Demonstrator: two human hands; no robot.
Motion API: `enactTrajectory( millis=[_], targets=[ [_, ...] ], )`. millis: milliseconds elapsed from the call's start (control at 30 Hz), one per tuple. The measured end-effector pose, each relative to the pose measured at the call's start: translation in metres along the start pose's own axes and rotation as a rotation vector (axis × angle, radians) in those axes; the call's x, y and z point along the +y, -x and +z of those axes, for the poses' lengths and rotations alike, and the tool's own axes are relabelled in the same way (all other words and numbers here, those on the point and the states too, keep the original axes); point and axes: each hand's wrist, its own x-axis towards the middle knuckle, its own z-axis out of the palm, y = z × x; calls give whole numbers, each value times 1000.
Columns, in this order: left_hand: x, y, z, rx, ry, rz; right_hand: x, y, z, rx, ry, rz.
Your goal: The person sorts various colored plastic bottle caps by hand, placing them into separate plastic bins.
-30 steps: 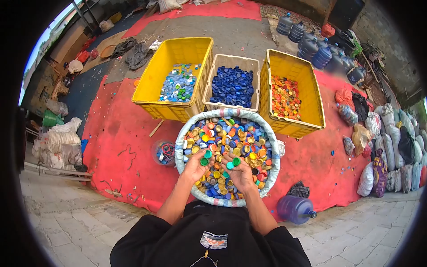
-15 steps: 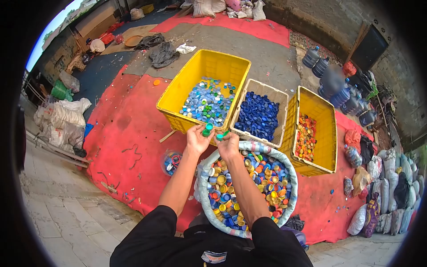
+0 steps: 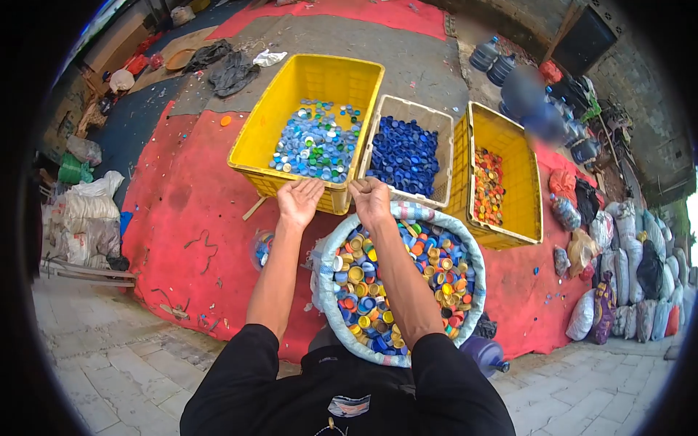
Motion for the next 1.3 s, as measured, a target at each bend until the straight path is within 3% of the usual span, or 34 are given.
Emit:
enactTrajectory(
  millis=[133,200,400,567,667,1067,1200,1300],
  targets=[
    [-33,53,-10,-76,-85,-16,-54,75,-52,-52,59,-130],
    [-56,82,-23,-131,-217,-31,-76,118,-73,48,305,-216],
    [-134,174,-32,-82,-930,-29,-96,218,-178,353,546,-249],
    [-186,217,-50,-178,-1415,15,-88,273,-231,500,738,-297],
    [-201,225,-45,-390,-1787,286,-85,290,-246,542,793,-344],
    [-236,228,-32,-512,-2111,449,-104,312,-255,487,1274,-411],
    [-239,228,-34,-518,-2033,408,-98,313,-260,458,1364,-425],
    [-238,227,-35,-395,-1837,249,-96,311,-257,359,1514,-478]
  ],
)
